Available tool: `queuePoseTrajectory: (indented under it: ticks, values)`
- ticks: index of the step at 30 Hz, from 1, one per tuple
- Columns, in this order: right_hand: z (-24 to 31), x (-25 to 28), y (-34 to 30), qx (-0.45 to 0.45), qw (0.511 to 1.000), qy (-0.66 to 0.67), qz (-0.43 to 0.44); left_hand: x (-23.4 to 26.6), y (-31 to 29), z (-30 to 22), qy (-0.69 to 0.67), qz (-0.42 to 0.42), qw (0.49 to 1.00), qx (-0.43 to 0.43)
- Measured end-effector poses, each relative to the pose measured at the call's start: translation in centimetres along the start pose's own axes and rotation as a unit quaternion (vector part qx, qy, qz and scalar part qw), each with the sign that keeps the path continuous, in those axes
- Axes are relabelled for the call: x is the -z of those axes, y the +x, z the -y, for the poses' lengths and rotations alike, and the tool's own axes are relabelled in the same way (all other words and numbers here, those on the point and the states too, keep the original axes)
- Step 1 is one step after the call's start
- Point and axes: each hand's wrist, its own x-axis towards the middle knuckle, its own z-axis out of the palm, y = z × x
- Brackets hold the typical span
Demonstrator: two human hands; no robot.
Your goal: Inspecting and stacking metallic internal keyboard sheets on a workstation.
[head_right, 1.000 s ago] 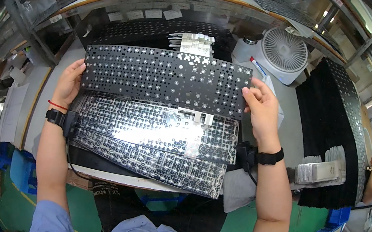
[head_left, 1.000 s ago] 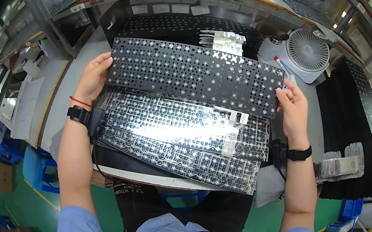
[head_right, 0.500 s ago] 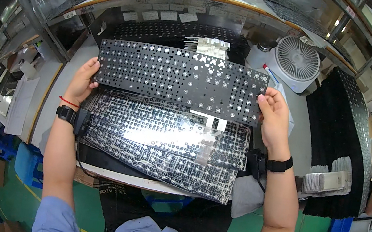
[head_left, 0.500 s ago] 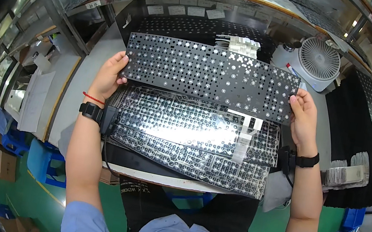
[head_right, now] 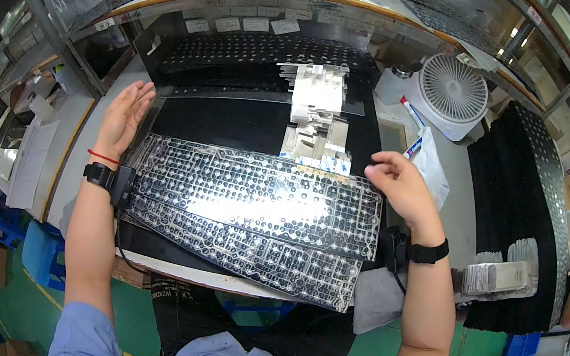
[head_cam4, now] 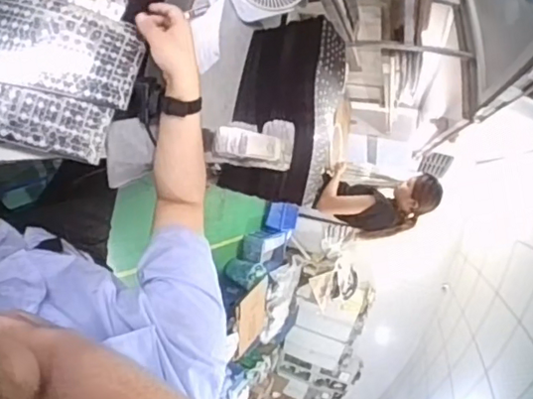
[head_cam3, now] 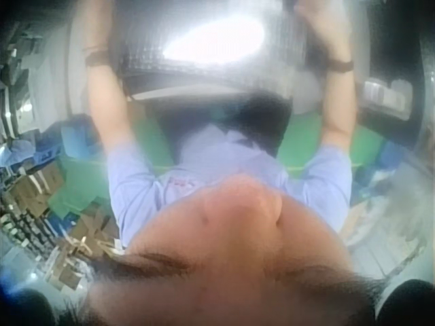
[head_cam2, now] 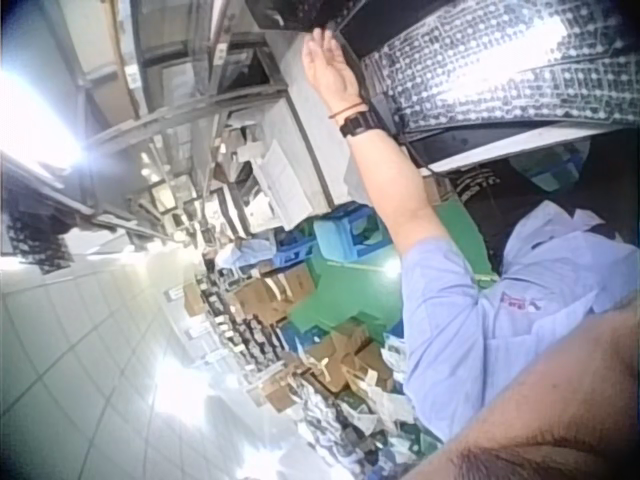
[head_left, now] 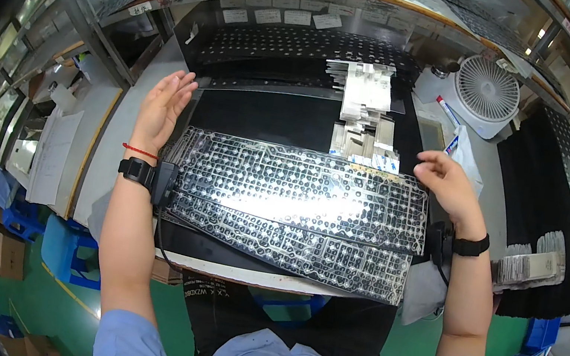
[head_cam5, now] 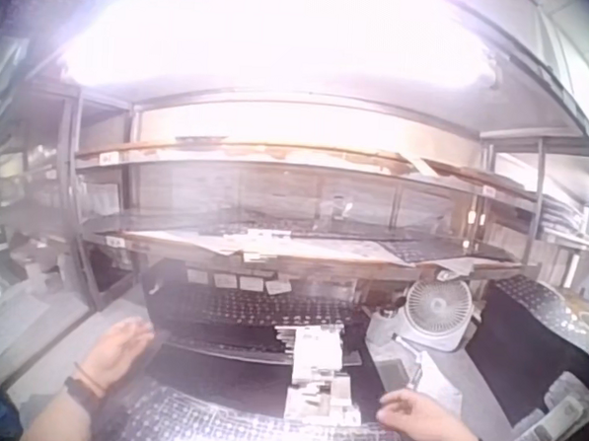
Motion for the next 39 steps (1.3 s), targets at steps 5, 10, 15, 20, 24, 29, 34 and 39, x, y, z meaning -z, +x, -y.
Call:
queuePoseTrajectory:
  ticks: [5, 10, 15, 20, 24, 29, 34, 39]
  values:
    - [0.6, -0.4, -0.6, -0.001, 0.993, -0.007, 0.115, 1.2, 0.2, 0.0, 0.005, 0.029, 0.999, 0.039]
    - [1.8, -0.6, -0.7, 0.026, 0.996, -0.060, 0.063, 0.1, -0.6, -0.5, 0.069, 0.065, 0.992, 0.078]
    - [1.0, -0.5, -0.4, 0.068, 0.997, -0.007, 0.023, -1.0, -1.0, -0.5, 0.114, 0.059, 0.988, 0.083]
    - [0.7, -0.4, -0.2, 0.097, 0.994, 0.036, -0.028, -1.3, -1.2, -0.2, 0.133, 0.081, 0.983, 0.102]
    - [0.4, -0.2, 0.0, 0.115, 0.990, 0.038, -0.067, -0.3, -0.7, 0.1, 0.168, 0.106, 0.975, 0.104]
    - [0.7, -0.3, -0.1, 0.099, 0.989, 0.072, -0.079, -0.2, -0.6, 0.5, 0.203, 0.113, 0.968, 0.091]
    - [1.1, -0.6, -0.2, 0.088, 0.982, 0.140, -0.088, -0.5, -0.8, 0.6, 0.164, 0.102, 0.979, 0.071]
    - [1.4, -0.4, -0.3, 0.085, 0.983, 0.150, -0.070, -0.3, -0.6, 0.3, 0.109, 0.082, 0.990, 0.045]
